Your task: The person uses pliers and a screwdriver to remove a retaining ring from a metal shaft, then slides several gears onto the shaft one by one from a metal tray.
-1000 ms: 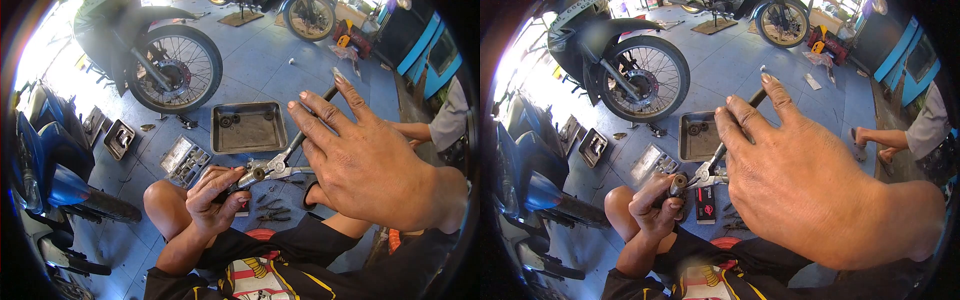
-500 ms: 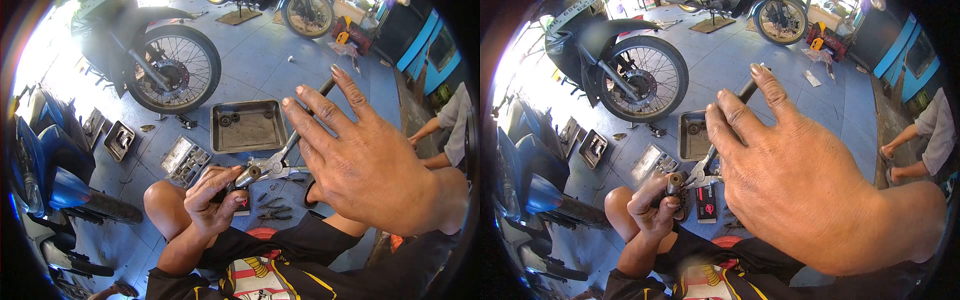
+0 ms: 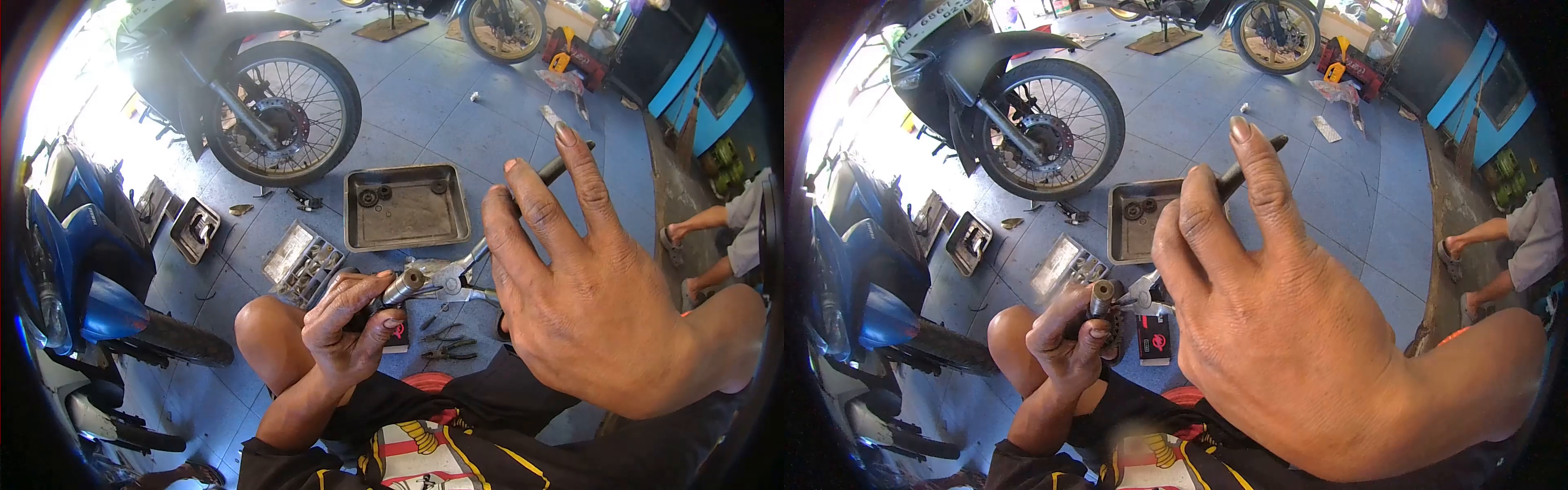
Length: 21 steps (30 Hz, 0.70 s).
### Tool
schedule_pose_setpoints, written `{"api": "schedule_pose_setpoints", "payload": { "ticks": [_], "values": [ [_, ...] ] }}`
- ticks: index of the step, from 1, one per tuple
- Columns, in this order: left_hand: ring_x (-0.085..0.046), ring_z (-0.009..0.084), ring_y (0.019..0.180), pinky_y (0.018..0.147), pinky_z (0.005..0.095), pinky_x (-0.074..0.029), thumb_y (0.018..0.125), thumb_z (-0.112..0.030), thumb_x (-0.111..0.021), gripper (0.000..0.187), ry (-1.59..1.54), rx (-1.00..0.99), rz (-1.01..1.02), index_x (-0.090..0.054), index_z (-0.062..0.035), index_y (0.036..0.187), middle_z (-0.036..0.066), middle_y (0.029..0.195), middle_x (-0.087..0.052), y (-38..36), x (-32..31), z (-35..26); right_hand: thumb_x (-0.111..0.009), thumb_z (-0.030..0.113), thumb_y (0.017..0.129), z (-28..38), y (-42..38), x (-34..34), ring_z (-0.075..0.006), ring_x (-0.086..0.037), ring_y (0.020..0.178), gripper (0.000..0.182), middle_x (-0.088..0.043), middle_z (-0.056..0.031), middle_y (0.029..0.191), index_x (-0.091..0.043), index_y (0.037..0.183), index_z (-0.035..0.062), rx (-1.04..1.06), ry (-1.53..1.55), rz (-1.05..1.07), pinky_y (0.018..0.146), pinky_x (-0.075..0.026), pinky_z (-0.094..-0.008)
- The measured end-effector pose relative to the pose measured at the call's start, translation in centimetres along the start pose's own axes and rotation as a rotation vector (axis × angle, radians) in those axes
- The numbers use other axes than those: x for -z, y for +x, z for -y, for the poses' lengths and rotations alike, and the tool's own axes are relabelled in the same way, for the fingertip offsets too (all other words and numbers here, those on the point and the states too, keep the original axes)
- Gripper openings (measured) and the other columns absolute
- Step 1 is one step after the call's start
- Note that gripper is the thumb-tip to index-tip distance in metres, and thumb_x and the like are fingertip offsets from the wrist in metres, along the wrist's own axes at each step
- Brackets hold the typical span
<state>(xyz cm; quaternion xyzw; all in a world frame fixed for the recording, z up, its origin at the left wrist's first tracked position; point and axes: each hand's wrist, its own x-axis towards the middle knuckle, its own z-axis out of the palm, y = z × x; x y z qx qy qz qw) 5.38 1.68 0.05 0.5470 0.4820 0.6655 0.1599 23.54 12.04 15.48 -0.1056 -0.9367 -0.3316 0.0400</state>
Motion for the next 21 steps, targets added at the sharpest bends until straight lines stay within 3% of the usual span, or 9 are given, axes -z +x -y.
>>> {"api": "schedule_pose_setpoints", "payload": {
  "ticks": [10,12,13,14,16,19,20,21],
  "values": [
    [-0.065,0.0239,0.078,0.072,0.0321,-0.051,0.081,-0.015,-0.079,0.038,-0.033,0.015,0.01,-0.066,0.0108,0.106,0.019,0.089,-0.07,0.0,-0.3,-0.2,-0.067,0.015,0.071,-0.2,0.1,0.8,-0.0334,-0.057,0.107,0.021,-0.063,-0.021,0.102,-0.073,0.078,-0.0043,0.037,0.059,0.075,0.102,-0.038,-0.0638],
    [-0.065,0.0225,0.077,0.071,0.0311,-0.05,0.082,-0.015,-0.078,0.038,-0.031,0.003,0.014,-0.066,0.0109,0.106,0.018,0.088,-0.07,0.0,-0.3,-0.2,-0.067,0.014,0.069,-0.2,0.4,-1.2,-0.0314,-0.058,0.103,0.02,-0.064,-0.0194,0.098,-0.073,0.076,-0.0037,0.008,-0.037,-0.122,0.1,-0.04,-0.0628],
    [-0.064,0.0212,0.075,0.07,0.0302,-0.05,0.083,-0.015,-0.077,0.037,-0.029,-0.009,0.018,-0.066,0.011,0.107,0.018,0.088,-0.07,0.0,-0.4,-0.2,-0.067,0.014,0.069,-0.2,0.5,-0.9,-0.0314,-0.058,0.103,0.02,-0.064,-0.0194,0.098,-0.073,0.076,-0.0037,0.008,-0.038,-0.122,0.1,-0.04,-0.0628],
    [-0.064,0.0212,0.075,0.07,0.0302,-0.05,0.083,-0.015,-0.077,0.037,-0.03,-0.009,0.018,-0.066,0.011,0.107,0.018,0.088,-0.07,0.0,-0.3,-0.3,-0.067,0.014,0.069,-0.3,0.4,-0.5,-0.0307,-0.058,0.102,0.02,-0.063,-0.0185,0.096,-0.072,0.076,-0.0035,0.018,0.013,-0.084,0.099,-0.04,-0.0625],
    [-0.062,0.0176,0.074,0.069,0.0279,-0.049,0.086,-0.017,-0.074,0.036,-0.09,0.179,-0.048,-0.066,0.0108,0.107,0.016,0.087,-0.07,-0.1,-0.3,-0.6,-0.067,0.014,0.068,-0.7,0.5,1.1,-0.0294,-0.058,0.098,0.02,-0.063,-0.0168,0.09,-0.072,0.075,-0.0031,0.043,0.113,-0.009,0.099,-0.041,-0.0617],
    [-0.062,0.0157,0.073,0.068,0.0264,-0.048,0.091,-0.021,-0.068,0.035,-0.109,0.122,-0.022,-0.066,0.0102,0.108,0.015,0.086,-0.069,0.2,-0.3,-0.8,-0.067,0.015,0.066,-1.0,0.9,2.2,-0.0281,-0.058,0.095,0.02,-0.062,-0.0151,0.085,-0.072,0.074,-0.0028,0.057,0.221,0.062,0.098,-0.041,-0.061],
    [-0.062,0.0157,0.073,0.068,0.0264,-0.048,0.091,-0.021,-0.068,0.035,-0.106,0.121,-0.022,-0.066,0.0102,0.108,0.015,0.086,-0.069,0.2,-0.3,-0.8,-0.066,0.016,0.067,-1.3,1.3,2.2,-0.0284,-0.058,0.095,0.02,-0.062,-0.0148,0.087,-0.072,0.074,-0.0026,0.067,0.121,-0.059,0.097,-0.042,-0.0594],
    [-0.062,0.0161,0.074,0.069,0.0269,-0.049,0.093,-0.023,-0.066,0.036,-0.274,0.285,-0.033,-0.065,0.0095,0.109,0.014,0.086,-0.068,0.2,-0.4,-0.8,-0.066,0.016,0.067,-1.6,1.6,2.2,-0.0287,-0.058,0.095,0.02,-0.061,-0.0144,0.089,-0.071,0.073,-0.0024,0.08,0.018,-0.181,0.096,-0.043,-0.0578]
  ]
}}
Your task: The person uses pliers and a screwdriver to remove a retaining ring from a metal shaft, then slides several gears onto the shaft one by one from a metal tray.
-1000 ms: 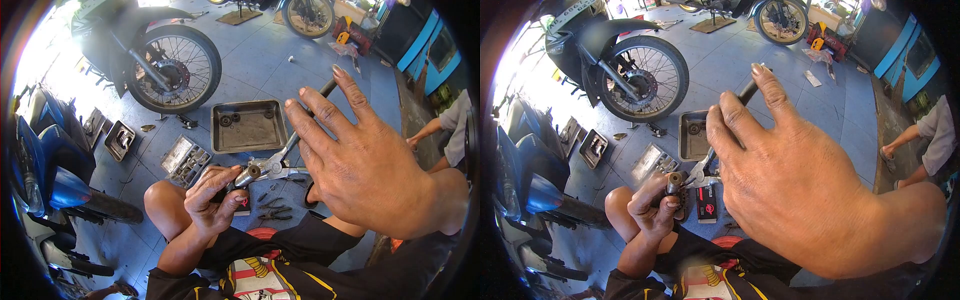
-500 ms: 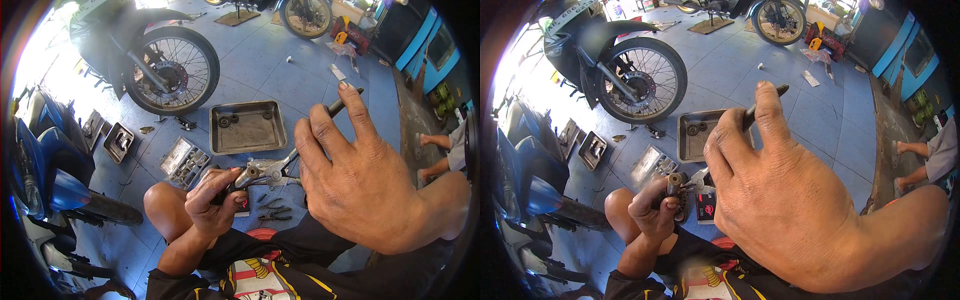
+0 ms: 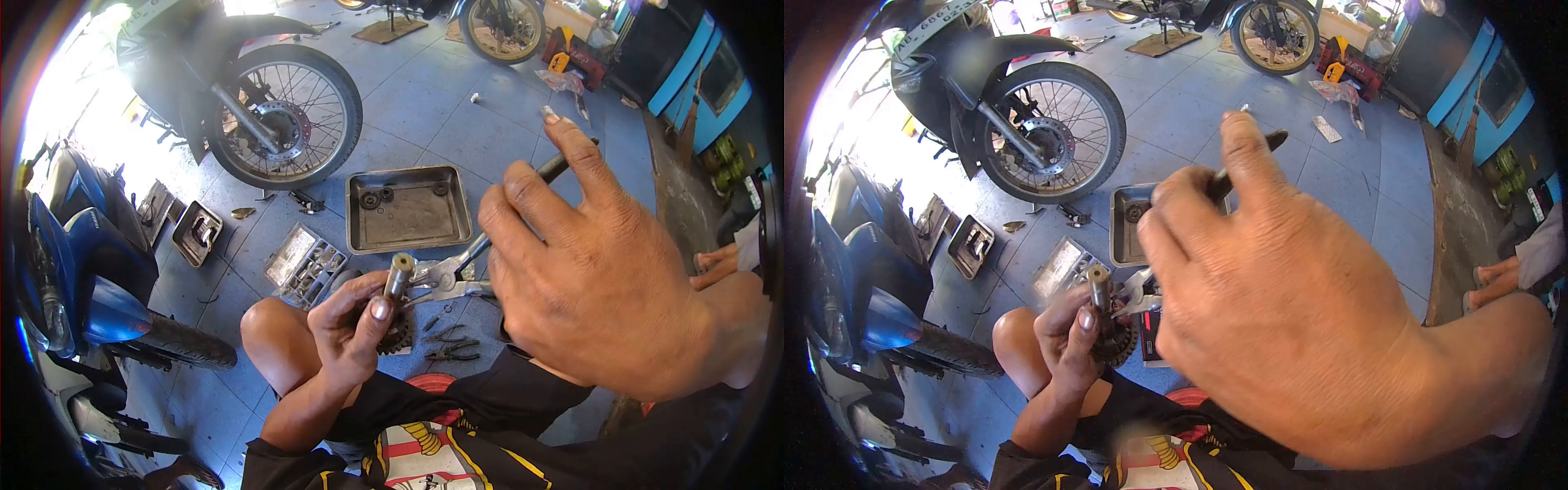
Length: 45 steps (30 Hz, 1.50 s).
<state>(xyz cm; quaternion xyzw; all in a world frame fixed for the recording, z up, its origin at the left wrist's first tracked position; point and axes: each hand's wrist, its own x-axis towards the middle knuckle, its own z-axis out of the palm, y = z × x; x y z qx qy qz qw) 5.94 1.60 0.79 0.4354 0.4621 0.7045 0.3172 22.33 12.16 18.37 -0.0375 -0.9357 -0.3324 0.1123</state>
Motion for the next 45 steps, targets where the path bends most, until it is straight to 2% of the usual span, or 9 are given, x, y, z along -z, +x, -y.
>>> {"api": "schedule_pose_setpoints", "payload": {
  "ticks": [6,10,17,27,31,35,37,39,45],
  "values": [
    [-0.067,0.0234,0.085,0.072,0.0336,-0.056,0.094,-0.025,-0.064,0.038,-0.697,0.384,0.079,-0.053,0.0002,0.12,0.015,0.089,-0.064,0.7,0.9,1.0,-0.069,0.016,0.064,-2.1,-2.7,-1.4,-0.0314,-0.058,0.095,0.026,-0.055,-0.0175,0.101,-0.064,0.08,-0.0041,-0.1,0.211,0.162,0.092,-0.046,-0.0517],
    [-0.069,0.0248,0.085,0.072,0.0365,-0.059,0.091,-0.017,-0.067,0.028,-0.707,0.536,0.004,-0.053,-0.003,0.111,0.016,0.091,-0.065,0.9,1.3,0.4,-0.083,0.038,0.064,-1.4,-7.4,-6.6,-0.0354,-0.059,0.092,0.061,-0.055,-0.019,0.09,-0.06,0.099,-0.0072,-0.249,0.773,0.48,0.083,-0.051,-0.0392],
    [-0.07,0.0236,0.084,0.071,0.0354,-0.06,0.095,-0.019,-0.062,0.025,-0.774,0.637,-0.006,-0.056,-0.0004,0.11,0.018,0.094,-0.067,1.5,1.5,0.2,-0.07,0.033,0.084,4.5,-12.0,-12.2,-0.0402,-0.066,0.085,0.039,-0.061,-0.0223,0.099,-0.067,0.092,-0.0049,-0.27,0.882,0.954,0.075,-0.056,-0.0461],
    [-0.069,0.0265,0.088,0.071,0.0362,-0.059,0.096,-0.018,-0.06,0.046,-0.812,0.648,0.067,-0.048,-0.0058,0.138,0.014,0.094,-0.067,2.1,-0.7,1.5,-0.082,0.013,0.073,1.2,-13.3,-9.5,-0.0221,-0.068,0.077,0.02,-0.064,-0.0144,0.091,-0.069,0.076,-0.001,-0.698,1.09,-0.06,0.065,-0.056,-0.0301],
    [-0.069,0.0294,0.087,0.062,0.0369,-0.059,0.095,-0.017,-0.059,0.057,-0.831,0.654,0.134,-0.038,-0.0084,0.147,0.016,0.093,-0.066,2.1,-1.7,1.9,-0.084,0.014,0.075,-0.2,-14.4,-9.0,-0.018,-0.067,0.08,0.048,-0.067,-0.0119,0.098,-0.06,0.115,0.0022,-0.908,1.386,-0.494,0.07,-0.056,-0.0291],
    [-0.069,0.0289,0.087,0.058,0.0372,-0.058,0.095,-0.019,-0.061,0.053,-0.802,0.631,0.147,-0.043,-0.0065,0.143,0.017,0.092,-0.066,1.9,-2.7,2.1,-0.077,0.018,0.084,-1.9,-14.2,-9.6,-0.0177,-0.066,0.084,0.055,-0.065,-0.0132,0.105,-0.047,0.129,0.0047,-0.962,1.655,-0.771,0.076,-0.057,-0.0311],
    [-0.069,0.0286,0.087,0.057,0.037,-0.058,0.095,-0.02,-0.062,0.052,-0.779,0.636,0.16,-0.044,-0.0054,0.141,0.016,0.091,-0.065,1.6,-3.5,1.6,-0.065,0.025,0.093,-1.4,-11.0,-10.0,-0.0172,-0.065,0.084,0.04,-0.062,-0.016,0.11,-0.048,0.124,0.0047,-1.137,1.777,-1.306,0.072,-0.057,-0.0327],
    [-0.069,0.0275,0.086,0.062,0.0369,-0.058,0.095,-0.024,-0.063,0.05,-0.803,0.657,0.137,-0.047,-0.0034,0.137,0.014,0.089,-0.064,1.4,-4.4,0.9,-0.052,0.037,0.099,-1.1,-7.7,-9.2,-0.0139,-0.058,0.076,0.038,-0.06,-0.0136,0.104,-0.053,0.12,0.0046,-1.397,1.723,-1.374,0.056,-0.049,-0.024],
    [-0.068,0.0266,0.085,0.074,0.0382,-0.057,0.098,-0.025,-0.059,0.043,-0.753,0.746,0.214,-0.049,-0.0016,0.132,0.013,0.089,-0.064,-1.6,-5.5,0.0,-0.051,0.029,0.1,-0.6,-7.9,-8.6,-0.0117,-0.051,0.067,0.031,-0.056,-0.0093,0.091,-0.055,0.098,-0.0017,-1.325,2.062,-1.156,0.049,-0.043,-0.0252]
  ]
}}
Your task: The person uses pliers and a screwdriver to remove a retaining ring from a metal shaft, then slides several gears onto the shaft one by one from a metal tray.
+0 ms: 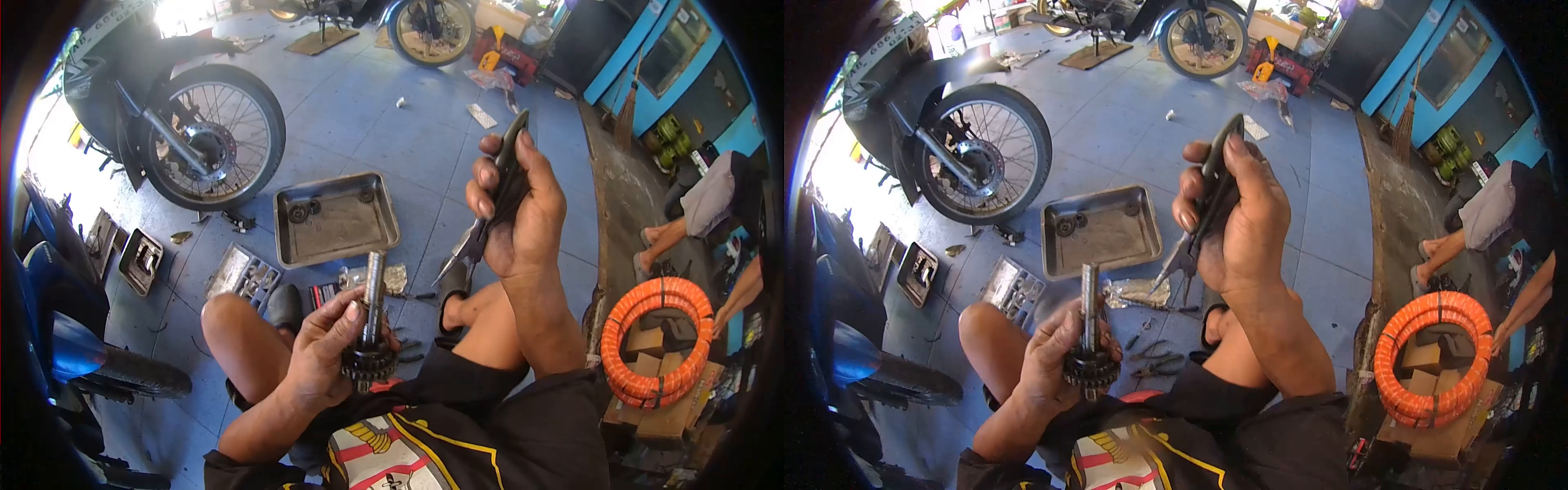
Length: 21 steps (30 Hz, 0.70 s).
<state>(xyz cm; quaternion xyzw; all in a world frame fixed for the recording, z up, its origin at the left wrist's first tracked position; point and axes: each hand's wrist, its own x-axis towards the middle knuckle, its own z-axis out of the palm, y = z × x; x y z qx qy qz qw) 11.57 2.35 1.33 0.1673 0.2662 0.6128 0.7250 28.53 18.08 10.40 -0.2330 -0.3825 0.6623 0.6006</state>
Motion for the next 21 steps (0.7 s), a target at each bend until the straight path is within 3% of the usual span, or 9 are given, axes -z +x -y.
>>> {"api": "schedule_pose_setpoints", "payload": {
  "ticks": [1,8,10,12,13,14,16,17,21],
  "values": [
    [-0.068,0.0275,0.086,0.074,0.039,-0.058,0.098,-0.025,-0.059,0.042,-0.041,0.056,0.0,-0.049,-0.0027,0.132,0.014,0.09,-0.064,-0.6,0.0,0.7,-0.06,0.024,0.096,0.1,-0.4,-0.1,-0.015,-0.058,0.07,0.02,-0.062,-0.0109,0.09,-0.056,0.099,0.0039,0.01,0.098,0.011,0.049,-0.045,-0.0289],
    [-0.068,0.0321,0.092,0.076,0.0418,-0.058,0.098,-0.026,-0.058,0.037,-0.2,0.188,0.017,-0.049,-0.0101,0.131,0.019,0.095,-0.066,-4.8,2.8,7.1,-0.064,0.016,0.093,-1.8,-6.2,1.0,-0.0138,-0.06,0.072,0.014,-0.061,-0.0107,0.086,-0.061,0.094,0.0022,-0.193,0.224,0.079,0.051,-0.05,-0.0303],
    [-0.066,0.0344,0.085,0.081,0.0466,-0.053,0.096,-0.027,-0.061,0.038,-0.228,0.194,0.066,-0.05,-0.0103,0.129,0.019,0.09,-0.065,-5.4,4.0,9.2,-0.063,0.014,0.093,-3.6,-7.4,2.4,-0.0166,-0.063,0.077,0.012,-0.064,-0.0133,0.092,-0.061,0.096,0.002,-0.225,0.285,0.078,0.057,-0.055,-0.0336],
    [-0.066,0.0324,0.083,0.08,0.0443,-0.053,0.096,-0.029,-0.061,0.038,-0.213,0.222,0.014,-0.051,-0.0106,0.127,0.018,0.087,-0.064,-5.7,4.1,10.1,-0.061,0.011,0.093,-5.1,-8.5,3.3,-0.0225,-0.067,0.085,0.013,-0.065,-0.0173,0.104,-0.061,0.101,0.0011,-0.239,0.265,0.043,0.07,-0.06,-0.0406],
    [-0.066,0.0319,0.083,0.079,0.0435,-0.053,0.096,-0.03,-0.061,0.037,-0.22,0.255,0.003,-0.051,-0.0101,0.125,0.018,0.086,-0.064,-5.8,4.3,10.5,-0.053,-0.001,0.088,-5.9,-8.3,5.0,-0.0324,-0.065,0.105,0.027,-0.061,-0.024,0.119,-0.059,0.115,-0.0032,-0.287,0.349,0.22,0.089,-0.056,-0.0515],
    [-0.066,0.0314,0.083,0.078,0.0427,-0.053,0.096,-0.03,-0.061,0.036,-0.223,0.287,-0.002,-0.052,-0.0095,0.123,0.017,0.085,-0.064,-5.7,4.5,10.7,-0.053,-0.001,0.088,-6.5,-8.4,5.6,-0.0324,-0.065,0.105,0.027,-0.061,-0.024,0.119,-0.059,0.115,-0.0032,-0.294,0.349,0.209,0.089,-0.056,-0.0515],
    [-0.066,0.0309,0.083,0.078,0.042,-0.054,0.096,-0.031,-0.061,0.035,-0.231,0.328,-0.012,-0.052,-0.009,0.121,0.017,0.083,-0.064,-5.6,4.7,11.3,-0.047,-0.001,0.083,-7.4,-8.6,6.1,-0.0391,-0.047,0.131,0.053,-0.044,-0.0317,0.139,-0.048,0.136,-0.0023,-0.311,0.389,0.407,0.105,-0.041,-0.0637],
    [-0.066,0.0308,0.082,0.078,0.0419,-0.054,0.096,-0.032,-0.061,0.034,-0.225,0.327,-0.014,-0.052,-0.0089,0.12,0.017,0.083,-0.064,-5.6,4.7,11.5,-0.049,0.004,0.08,-7.1,-8.6,6.4,-0.0434,-0.03,0.141,0.066,-0.029,-0.0364,0.148,-0.036,0.144,-0.0058,-0.367,0.412,0.48,0.112,-0.024,-0.0681],
    [-0.066,0.0295,0.082,0.078,0.0412,-0.054,0.096,-0.034,-0.06,0.035,-0.245,0.356,-0.028,-0.053,-0.0071,0.118,0.016,0.083,-0.064,-5.1,4.6,11.8,-0.049,0.013,0.084,-6.8,-8.2,7.2,-0.0505,-0.017,0.143,0.069,-0.012,-0.0391,0.152,-0.029,0.145,-0.0109,-0.566,0.49,0.57,0.111,-0.02,-0.0685]
  ]
}}
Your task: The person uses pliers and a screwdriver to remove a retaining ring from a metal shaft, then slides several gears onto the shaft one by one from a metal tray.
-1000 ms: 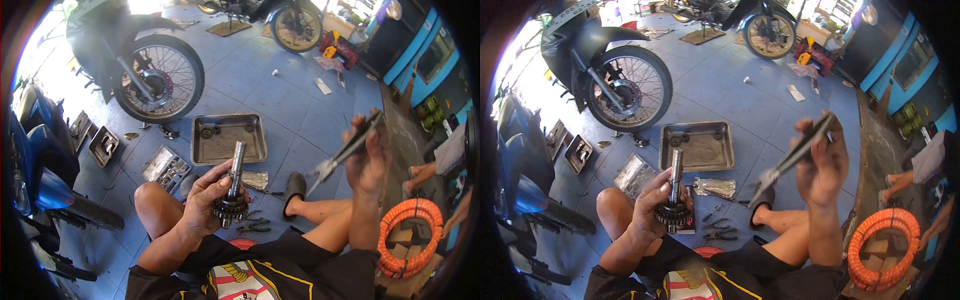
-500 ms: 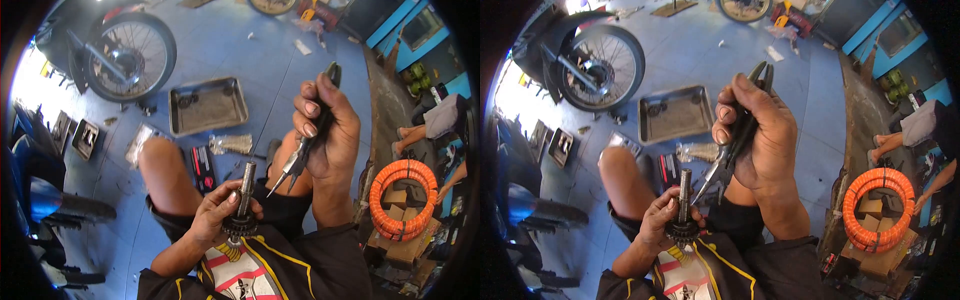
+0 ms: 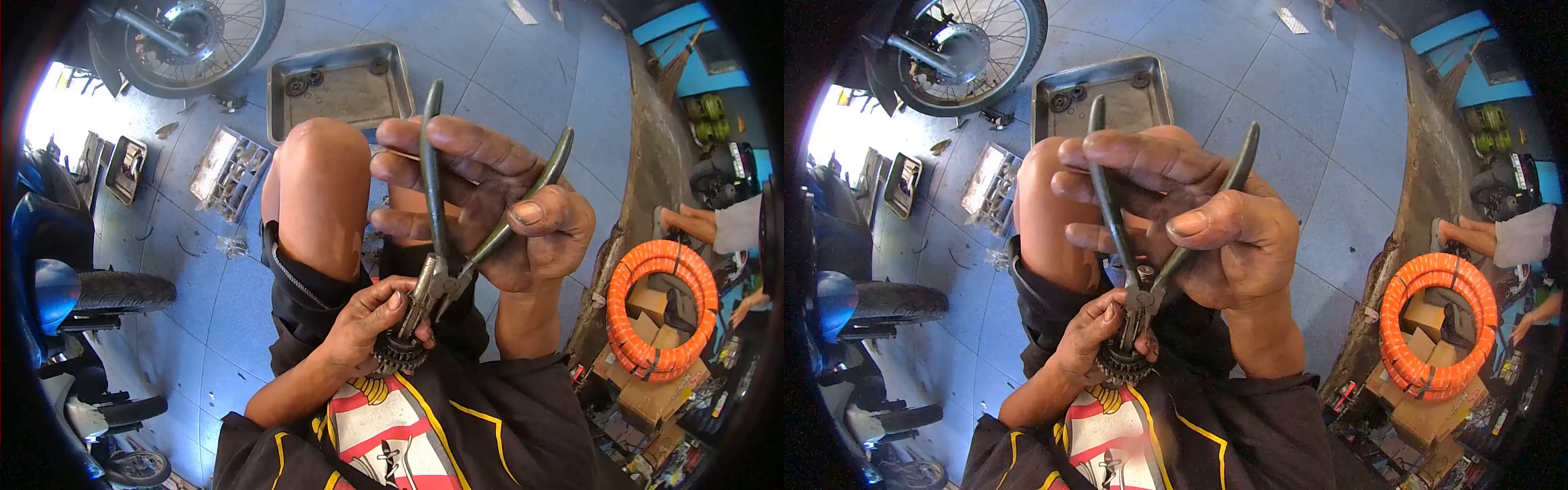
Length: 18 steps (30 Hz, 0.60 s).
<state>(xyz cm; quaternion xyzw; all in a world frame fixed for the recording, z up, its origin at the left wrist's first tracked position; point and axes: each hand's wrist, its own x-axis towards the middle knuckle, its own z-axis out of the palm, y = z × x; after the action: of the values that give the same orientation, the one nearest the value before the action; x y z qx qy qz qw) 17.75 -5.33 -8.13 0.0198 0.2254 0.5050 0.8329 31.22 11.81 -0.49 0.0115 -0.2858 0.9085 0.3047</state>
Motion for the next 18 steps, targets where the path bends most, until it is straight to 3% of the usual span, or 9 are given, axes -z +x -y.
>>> {"api": "schedule_pose_setpoints", "payload": {
  "ticks": [4,10,12,18],
  "values": [
    [-0.066,0.0286,0.082,0.078,0.0406,-0.053,0.095,-0.036,-0.061,0.038,0.036,0.002,0.013,-0.053,-0.0052,0.117,0.015,0.082,-0.064,0.7,0.2,0.1,-0.048,0.016,0.085,0.0,0.5,1.1,-0.051,-0.018,0.143,0.069,-0.013,-0.0399,0.151,-0.029,0.145,-0.0107,-0.013,-0.006,0.044,0.111,-0.022,-0.0678],
    [-0.066,0.0278,0.082,0.078,0.0398,-0.053,0.093,-0.037,-0.063,0.047,0.028,0.007,-0.048,-0.052,-0.0016,0.121,0.015,0.081,-0.064,0.9,0.3,0.1,-0.048,0.018,0.085,-0.5,1.3,1.3,-0.0519,-0.021,0.142,0.068,-0.018,-0.0403,0.15,-0.031,0.144,-0.0118,0.005,-0.013,-0.057,0.111,-0.026,-0.0656],
    [-0.066,0.028,0.082,0.078,0.04,-0.053,0.093,-0.036,-0.064,0.048,0.035,-0.012,-0.057,-0.052,0.0005,0.122,0.015,0.081,-0.064,0.9,0.4,0.1,-0.05,0.01,0.079,-0.6,1.8,0.6,-0.0453,-0.045,0.13,0.063,-0.044,-0.0343,0.139,-0.038,0.134,-0.0195,0.028,-0.012,-0.197,0.105,-0.044,-0.0542],
    [-0.066,0.0282,0.081,0.078,0.0405,-0.053,0.093,-0.033,-0.065,0.048,0.028,0.001,-0.066,-0.052,0.0017,0.122,0.015,0.081,-0.064,1.0,0.5,-0.3,-0.049,0.002,0.08,-0.9,2.4,0.8,-0.042,-0.051,0.127,0.054,-0.047,-0.0339,0.136,-0.04,0.129,-0.0185,-0.024,0.065,-0.254,0.104,-0.046,-0.0512]
  ]
}}
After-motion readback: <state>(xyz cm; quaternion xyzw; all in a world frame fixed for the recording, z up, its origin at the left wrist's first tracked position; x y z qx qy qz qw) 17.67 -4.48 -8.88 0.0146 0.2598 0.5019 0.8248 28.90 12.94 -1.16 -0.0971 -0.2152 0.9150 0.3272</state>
